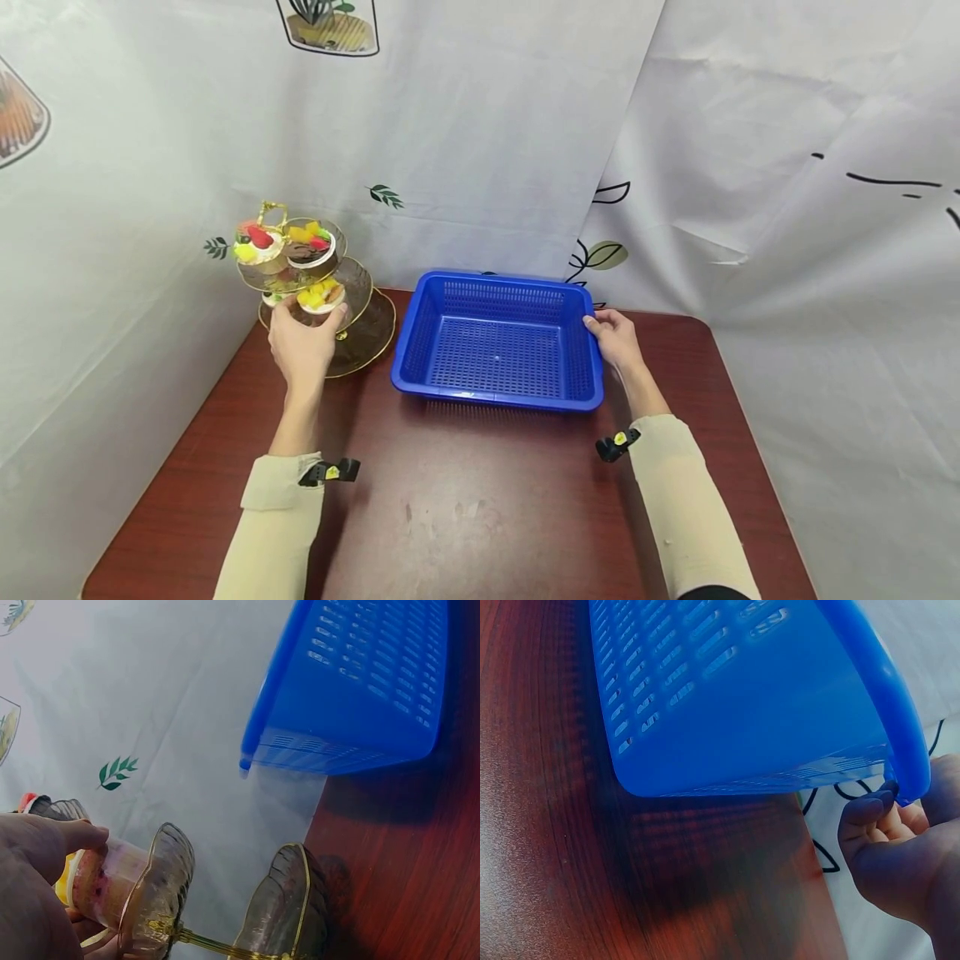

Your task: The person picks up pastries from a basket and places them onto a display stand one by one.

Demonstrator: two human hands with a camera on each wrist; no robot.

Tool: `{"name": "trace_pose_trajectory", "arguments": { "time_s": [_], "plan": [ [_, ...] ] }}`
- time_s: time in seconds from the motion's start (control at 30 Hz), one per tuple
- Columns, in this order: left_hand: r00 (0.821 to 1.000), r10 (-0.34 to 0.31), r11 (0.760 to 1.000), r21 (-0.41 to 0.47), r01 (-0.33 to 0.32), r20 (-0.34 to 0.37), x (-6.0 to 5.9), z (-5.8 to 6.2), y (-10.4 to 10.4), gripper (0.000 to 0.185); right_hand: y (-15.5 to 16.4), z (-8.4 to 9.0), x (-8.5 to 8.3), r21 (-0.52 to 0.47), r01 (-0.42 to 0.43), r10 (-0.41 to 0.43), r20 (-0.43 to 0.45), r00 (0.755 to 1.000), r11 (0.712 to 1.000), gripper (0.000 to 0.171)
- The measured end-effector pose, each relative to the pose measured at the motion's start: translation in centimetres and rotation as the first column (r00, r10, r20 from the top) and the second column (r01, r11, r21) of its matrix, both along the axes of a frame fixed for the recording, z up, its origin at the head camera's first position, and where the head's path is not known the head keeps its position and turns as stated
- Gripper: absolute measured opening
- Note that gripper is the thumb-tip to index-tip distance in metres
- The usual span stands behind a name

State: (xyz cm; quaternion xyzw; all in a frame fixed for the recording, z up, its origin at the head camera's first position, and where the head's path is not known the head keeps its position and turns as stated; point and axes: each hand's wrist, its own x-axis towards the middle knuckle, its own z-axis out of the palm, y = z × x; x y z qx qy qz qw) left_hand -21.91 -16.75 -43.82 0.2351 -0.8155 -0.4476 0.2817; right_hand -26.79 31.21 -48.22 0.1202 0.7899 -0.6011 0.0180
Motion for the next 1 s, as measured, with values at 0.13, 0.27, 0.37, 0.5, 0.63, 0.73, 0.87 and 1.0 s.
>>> {"name": "trace_pose_trajectory", "arguments": {
  "time_s": [0.13, 0.27, 0.37, 0.5, 0.63, 0.73, 0.87, 1.0],
  "plan": [
    [1.0, 0.01, 1.0, 0.006, -0.011, 0.01, -0.4, -0.2, -0.1, 0.077, 0.0, 0.1, -0.1, -0.005, 0.002, -0.002, -0.002, 1.0, 1.0, 0.041],
    [1.0, 0.011, 1.0, 0.006, -0.011, 0.011, -0.9, -0.2, -0.1, 0.076, 0.0, 0.1, -0.1, -0.004, 0.005, -0.005, -0.006, 1.0, 1.0, 0.041],
    [1.0, 0.011, 1.0, -0.007, -0.011, 0.019, -1.3, -0.2, -0.1, 0.075, -0.1, 0.0, -0.1, -0.001, 0.007, -0.007, -0.005, 1.0, 1.0, 0.041],
    [1.0, 0.014, 1.0, -0.023, -0.014, 0.022, -1.7, -0.4, -0.1, 0.076, -0.1, 0.0, 0.0, 0.002, 0.01, -0.01, -0.002, 1.0, 1.0, 0.04],
    [1.0, 0.019, 0.999, -0.036, -0.019, 0.001, -2.0, -0.6, 0.0, 0.077, -0.1, -0.1, 0.0, -0.007, 0.006, -0.007, -0.006, 1.0, 1.0, 0.04],
    [0.999, 0.023, 0.999, -0.048, -0.024, -0.022, -2.1, -0.7, 0.1, 0.078, 0.0, -0.2, -0.1, -0.01, 0.007, -0.007, -0.007, 1.0, 1.0, 0.042],
    [0.999, 0.022, 0.998, -0.061, -0.025, -0.046, -2.2, -1.0, 0.1, 0.077, 0.0, -0.3, -0.1, -0.01, 0.01, -0.01, -0.003, 1.0, 1.0, 0.042],
    [0.999, 0.016, 0.997, -0.075, -0.02, -0.05, -2.4, -1.3, 0.2, 0.076, -0.1, -0.3, -0.1, -0.005, 0.011, -0.011, 0.002, 1.0, 1.0, 0.041]
  ]
}}
